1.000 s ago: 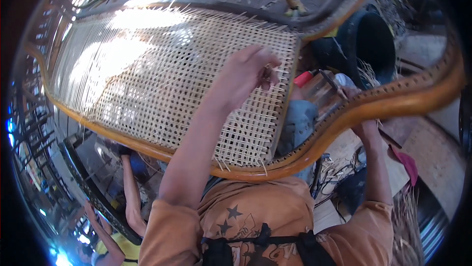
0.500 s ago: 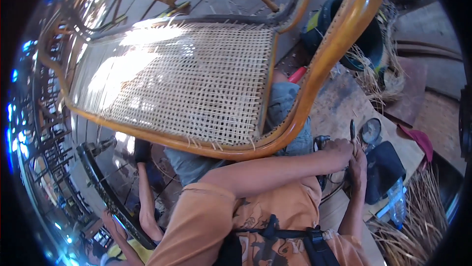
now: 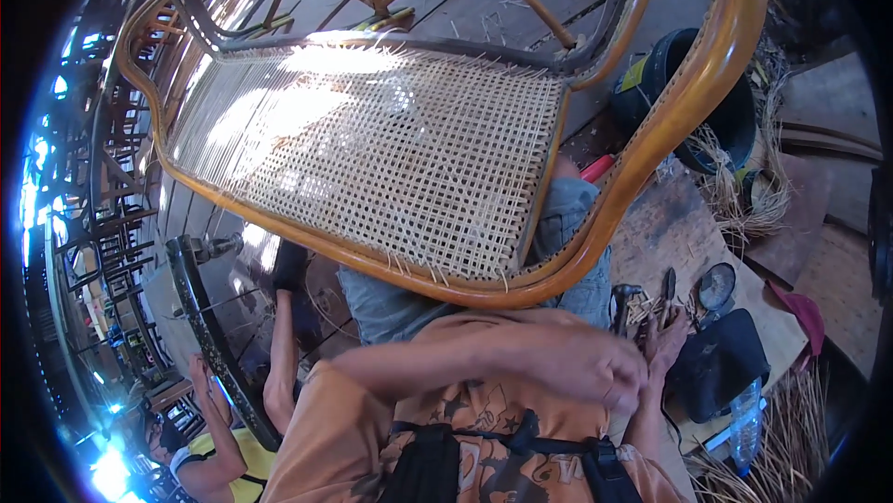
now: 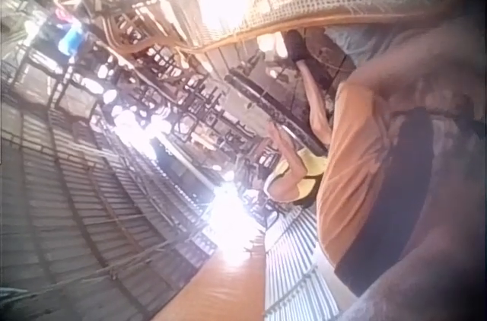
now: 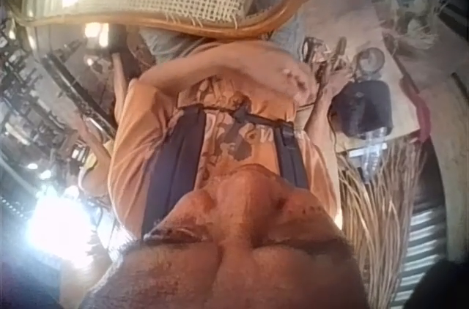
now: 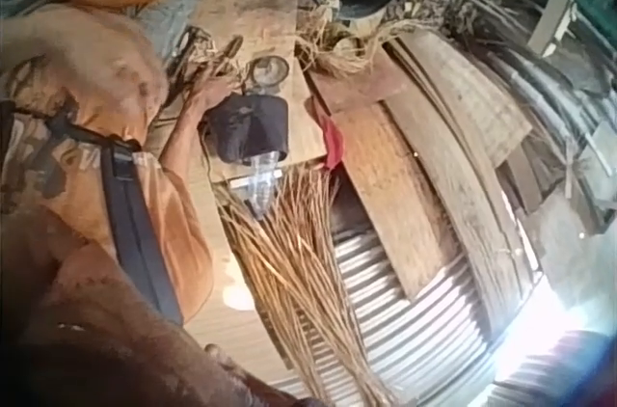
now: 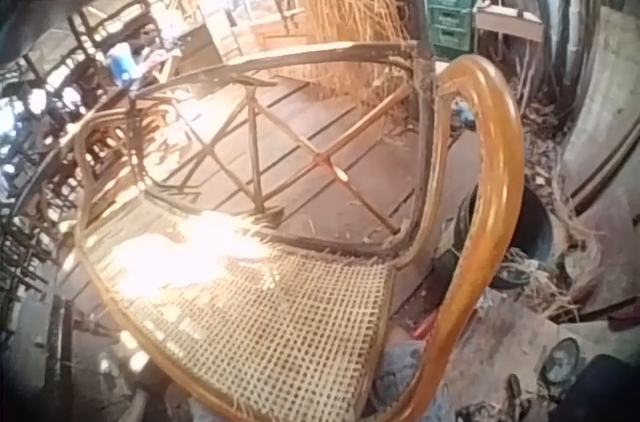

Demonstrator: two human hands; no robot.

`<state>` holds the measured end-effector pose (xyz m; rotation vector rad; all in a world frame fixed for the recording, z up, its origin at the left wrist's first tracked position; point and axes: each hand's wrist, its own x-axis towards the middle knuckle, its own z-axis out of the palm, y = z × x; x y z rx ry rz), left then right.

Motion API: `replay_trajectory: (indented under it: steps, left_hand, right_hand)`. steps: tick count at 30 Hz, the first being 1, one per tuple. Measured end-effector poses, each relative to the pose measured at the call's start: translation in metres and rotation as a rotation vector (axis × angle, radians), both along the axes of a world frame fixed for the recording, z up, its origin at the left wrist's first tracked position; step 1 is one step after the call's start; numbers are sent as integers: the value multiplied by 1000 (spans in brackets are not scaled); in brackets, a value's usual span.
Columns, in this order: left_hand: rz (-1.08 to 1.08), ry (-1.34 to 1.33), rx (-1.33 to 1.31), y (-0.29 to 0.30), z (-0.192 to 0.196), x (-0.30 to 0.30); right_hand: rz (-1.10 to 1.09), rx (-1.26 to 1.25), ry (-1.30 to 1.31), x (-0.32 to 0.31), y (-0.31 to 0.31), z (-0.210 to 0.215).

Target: Repairing the seat of a rattan chair by weaving cane strips through the frame.

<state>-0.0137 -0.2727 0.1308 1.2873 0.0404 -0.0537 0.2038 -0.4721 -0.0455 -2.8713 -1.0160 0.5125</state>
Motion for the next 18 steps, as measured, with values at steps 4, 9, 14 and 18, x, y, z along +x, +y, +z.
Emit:
replay_trajectory:
  steps: [4, 9, 14, 18]
  left_hand:
    - [26, -384, -114, 14, 48, -28]
    - [100, -666, -457, 8, 59, -34]
    - [123, -717, -566, 15, 56, -43]
    - [269, -444, -59, 26, 56, -60]
  right_hand:
    - [-23, -5, -49, 0, -7, 3]
    - [37, -63, -119, -4, -3, 10]
    - [59, 241, 45, -2, 38, 18]
    - [-44, 674, 625, -33, 135, 47]
